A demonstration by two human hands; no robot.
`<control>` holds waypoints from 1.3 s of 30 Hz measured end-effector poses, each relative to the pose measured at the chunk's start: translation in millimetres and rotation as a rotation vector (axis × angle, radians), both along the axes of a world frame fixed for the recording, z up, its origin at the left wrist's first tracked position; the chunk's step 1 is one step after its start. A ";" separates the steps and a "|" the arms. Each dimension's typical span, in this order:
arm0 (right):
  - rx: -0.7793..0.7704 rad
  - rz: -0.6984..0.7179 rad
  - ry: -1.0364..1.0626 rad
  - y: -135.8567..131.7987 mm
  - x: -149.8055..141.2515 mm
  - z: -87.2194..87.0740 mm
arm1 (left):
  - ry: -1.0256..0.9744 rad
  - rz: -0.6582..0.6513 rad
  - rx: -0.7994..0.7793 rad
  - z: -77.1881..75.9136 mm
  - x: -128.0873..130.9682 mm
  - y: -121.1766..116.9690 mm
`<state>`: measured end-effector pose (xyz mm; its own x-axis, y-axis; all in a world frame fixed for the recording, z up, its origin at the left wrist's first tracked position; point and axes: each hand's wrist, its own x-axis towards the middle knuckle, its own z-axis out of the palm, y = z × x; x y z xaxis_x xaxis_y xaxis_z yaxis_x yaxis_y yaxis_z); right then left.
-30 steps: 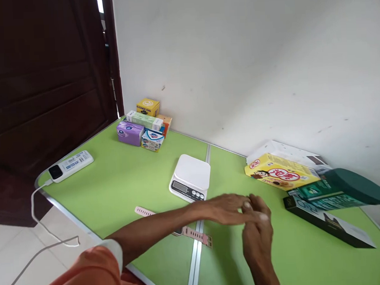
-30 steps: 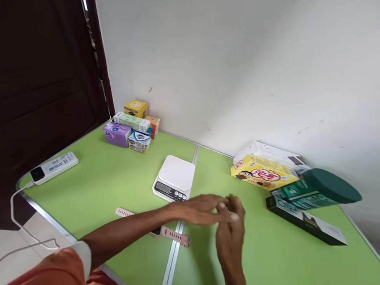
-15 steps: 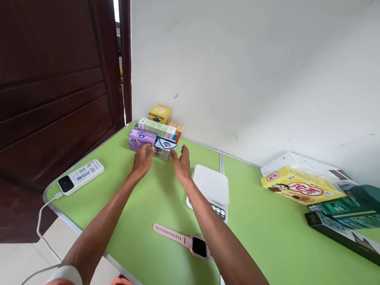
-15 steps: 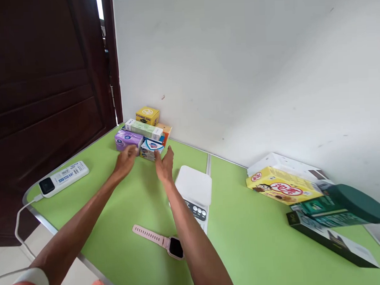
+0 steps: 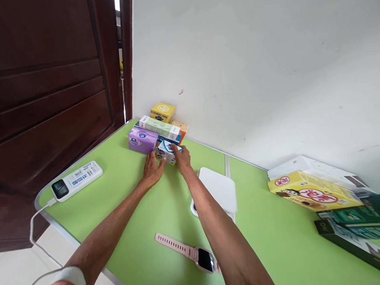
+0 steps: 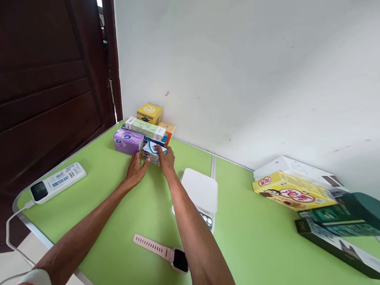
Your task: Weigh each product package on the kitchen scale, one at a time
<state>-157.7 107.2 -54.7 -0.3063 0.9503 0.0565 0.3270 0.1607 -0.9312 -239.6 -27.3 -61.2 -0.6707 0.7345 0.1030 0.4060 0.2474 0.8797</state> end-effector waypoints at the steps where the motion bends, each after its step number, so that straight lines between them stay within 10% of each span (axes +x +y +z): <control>1: -0.029 0.006 -0.021 -4.8 5.3 3.0 | 0.016 0.002 -0.013 1.5 0.5 -3.6; 9: -0.205 0.291 -0.053 -72.4 51.1 26.1 | 0.049 -0.157 -0.280 36.6 1.0 -76.3; 19: -0.103 0.670 -0.166 -107.3 116.4 34.6 | -0.076 -0.406 -0.193 46.8 -12.7 -125.3; 25: 0.092 0.620 -0.234 -116.4 111.8 33.2 | -0.155 -0.417 -0.141 47.0 -13.6 -125.1; 31: 0.100 0.600 -0.171 -113.2 144.1 67.5 | -0.011 -0.488 -0.098 87.5 -1.6 -111.9; 35: 0.105 0.523 -0.185 -91.5 193.8 96.1 | 0.065 -0.595 -0.031 104.2 27.3 -69.5; 39: 0.079 0.433 -0.200 -61.3 239.2 97.8 | 0.048 -0.690 0.007 88.5 61.1 -11.7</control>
<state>81.5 46.0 43.1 -0.6850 0.7282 0.0225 0.3863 0.3892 -0.8362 -178.5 -39.0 27.3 -0.0445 0.9908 0.1275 0.5067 -0.0876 0.8577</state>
